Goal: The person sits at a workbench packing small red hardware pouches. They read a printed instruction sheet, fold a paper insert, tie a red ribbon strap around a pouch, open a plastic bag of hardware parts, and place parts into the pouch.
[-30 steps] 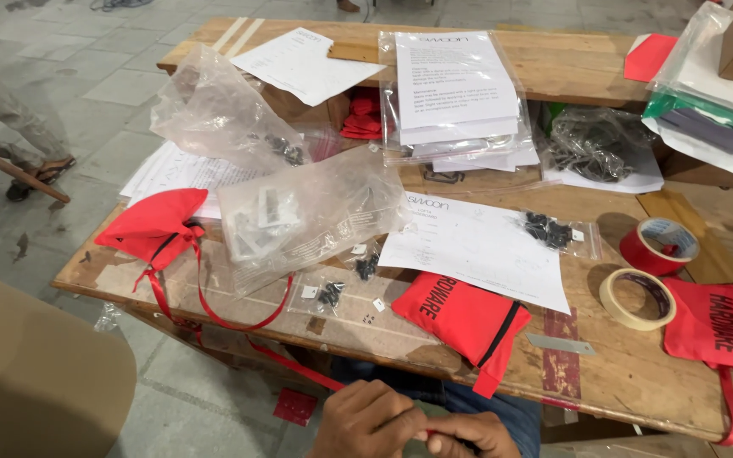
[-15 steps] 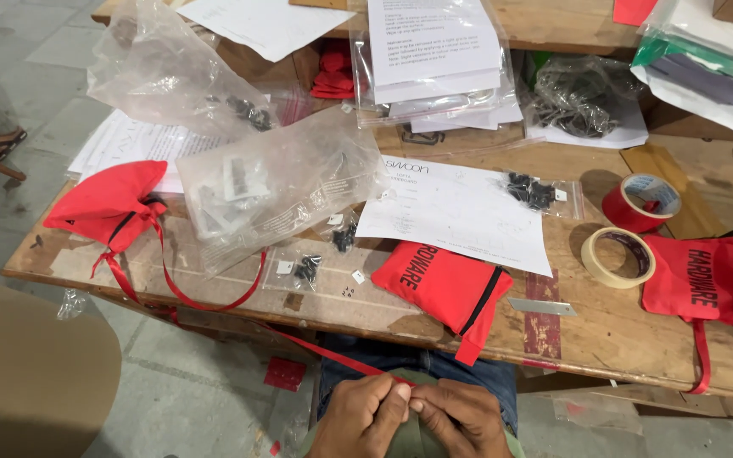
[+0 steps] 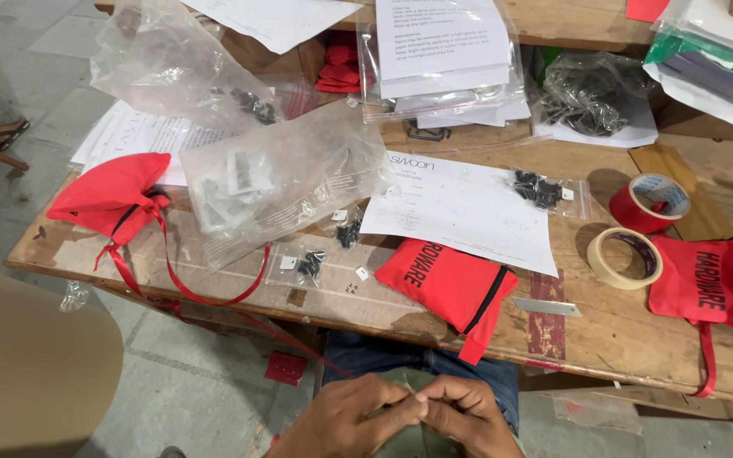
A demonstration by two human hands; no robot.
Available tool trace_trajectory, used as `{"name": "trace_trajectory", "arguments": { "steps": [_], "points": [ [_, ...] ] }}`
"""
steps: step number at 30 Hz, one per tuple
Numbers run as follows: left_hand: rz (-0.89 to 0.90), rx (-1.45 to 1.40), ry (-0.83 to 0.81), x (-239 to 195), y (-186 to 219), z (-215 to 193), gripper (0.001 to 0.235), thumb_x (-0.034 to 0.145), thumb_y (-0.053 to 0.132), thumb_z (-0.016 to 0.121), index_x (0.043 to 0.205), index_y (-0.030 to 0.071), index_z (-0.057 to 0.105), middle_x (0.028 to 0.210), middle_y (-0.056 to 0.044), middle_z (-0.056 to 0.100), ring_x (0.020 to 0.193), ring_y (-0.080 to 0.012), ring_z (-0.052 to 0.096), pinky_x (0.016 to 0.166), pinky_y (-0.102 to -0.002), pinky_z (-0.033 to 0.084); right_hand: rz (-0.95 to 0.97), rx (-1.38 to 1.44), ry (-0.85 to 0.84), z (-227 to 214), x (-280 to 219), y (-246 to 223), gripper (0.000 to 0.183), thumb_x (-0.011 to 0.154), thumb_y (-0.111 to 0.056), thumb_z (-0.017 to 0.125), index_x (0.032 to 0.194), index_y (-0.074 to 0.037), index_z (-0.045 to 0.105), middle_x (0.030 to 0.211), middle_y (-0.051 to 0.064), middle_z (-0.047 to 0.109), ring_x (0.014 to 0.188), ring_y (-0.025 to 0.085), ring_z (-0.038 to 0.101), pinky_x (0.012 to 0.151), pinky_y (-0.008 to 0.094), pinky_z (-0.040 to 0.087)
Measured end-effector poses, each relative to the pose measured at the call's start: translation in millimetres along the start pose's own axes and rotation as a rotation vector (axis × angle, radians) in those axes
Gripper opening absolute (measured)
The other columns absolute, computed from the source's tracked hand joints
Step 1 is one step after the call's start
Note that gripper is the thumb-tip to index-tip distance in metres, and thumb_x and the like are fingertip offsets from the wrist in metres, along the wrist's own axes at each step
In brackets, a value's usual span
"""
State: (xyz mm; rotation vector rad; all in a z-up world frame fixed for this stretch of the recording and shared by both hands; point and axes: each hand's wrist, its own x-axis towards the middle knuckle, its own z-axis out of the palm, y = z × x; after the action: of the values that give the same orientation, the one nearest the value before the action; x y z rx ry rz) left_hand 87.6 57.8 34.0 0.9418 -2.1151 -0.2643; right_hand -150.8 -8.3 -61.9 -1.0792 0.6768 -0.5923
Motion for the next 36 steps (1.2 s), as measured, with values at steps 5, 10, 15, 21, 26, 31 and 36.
{"name": "trace_trajectory", "arguments": {
  "steps": [5,10,15,21,26,31,36],
  "points": [
    [-0.017,-0.086,0.009,-3.7,3.5,-2.1,0.026,0.094,0.006,0.074,0.119,0.005,0.07,0.097,-0.009,0.069,0.085,-0.0235,0.072,0.068,-0.036,0.058,0.063,0.064,-0.059,-3.5,-2.8,0.9,0.014,0.095,-0.007,0.071,0.093,0.005,0.077,0.076,0.003,0.071,0.069,0.006,0.056,0.061,0.023,0.042],
    [-0.074,-0.026,0.087,-3.7,5.1,6.1,0.019,0.091,0.009,0.082,0.103,0.005,0.069,0.088,-0.007,0.067,0.079,-0.0216,0.071,0.063,-0.035,0.057,-0.004,-0.011,-0.067,-0.6,-1.5,0.1,0.016,0.097,-0.008,0.07,0.092,0.006,0.077,0.081,0.004,0.074,0.076,0.007,0.061,0.068,0.025,0.047],
    [-0.145,0.026,0.12,-5.5,3.9,8.6,0.019,0.092,0.014,0.082,0.098,0.005,0.066,0.084,-0.006,0.066,0.073,-0.0214,0.068,0.059,-0.035,0.056,-0.264,-0.21,-0.007,7.5,-1.3,1.8,0.016,0.09,-0.004,0.075,0.104,0.004,0.078,0.09,0.012,0.084,0.086,0.015,0.076,0.079,0.027,0.057],
    [-0.195,0.036,0.155,-12.1,-2.4,20.0,0.021,0.092,0.013,0.082,0.094,0.005,0.063,0.077,-0.007,0.062,0.063,-0.0211,0.065,0.051,-0.035,0.052,-0.528,-0.441,0.09,26.2,-2.1,-20.4,0.021,0.085,-0.004,0.08,0.105,0.003,0.078,0.094,0.013,0.083,0.087,0.02,0.081,0.077,0.029,0.059],
    [-0.167,0.048,0.207,-2.5,0.1,23.4,0.023,0.091,0.013,0.082,0.086,0.005,0.061,0.072,-0.006,0.057,0.06,-0.0216,0.061,0.05,-0.036,0.049,-0.552,-0.529,0.131,18.9,-3.9,-12.1,0.016,0.085,-0.004,0.082,0.101,0.0,0.08,0.088,0.009,0.079,0.078,0.018,0.077,0.07,0.03,0.059],
    [-0.129,0.068,0.275,9.2,5.3,28.3,0.024,0.09,0.01,0.079,0.081,0.005,0.058,0.071,-0.007,0.056,0.059,-0.024,0.059,0.051,-0.038,0.047,-0.621,-0.454,0.094,28.1,-3.1,-28.9,0.013,0.088,0.0,0.078,0.101,0.001,0.076,0.112,0.017,0.068,0.098,0.024,0.069,0.084,0.036,0.056],
    [-0.177,-0.049,0.305,6.9,7.4,38.9,0.027,0.095,0.006,0.073,0.076,0.003,0.054,0.066,-0.009,0.052,0.055,-0.0264,0.057,0.05,-0.038,0.045,-0.732,-0.303,-0.049,35.7,-4.9,-38.3,0.009,0.098,0.0,0.07,0.107,0.001,0.068,0.123,0.021,0.068,0.122,0.032,0.065,0.108,0.045,0.051]
  ]
}}
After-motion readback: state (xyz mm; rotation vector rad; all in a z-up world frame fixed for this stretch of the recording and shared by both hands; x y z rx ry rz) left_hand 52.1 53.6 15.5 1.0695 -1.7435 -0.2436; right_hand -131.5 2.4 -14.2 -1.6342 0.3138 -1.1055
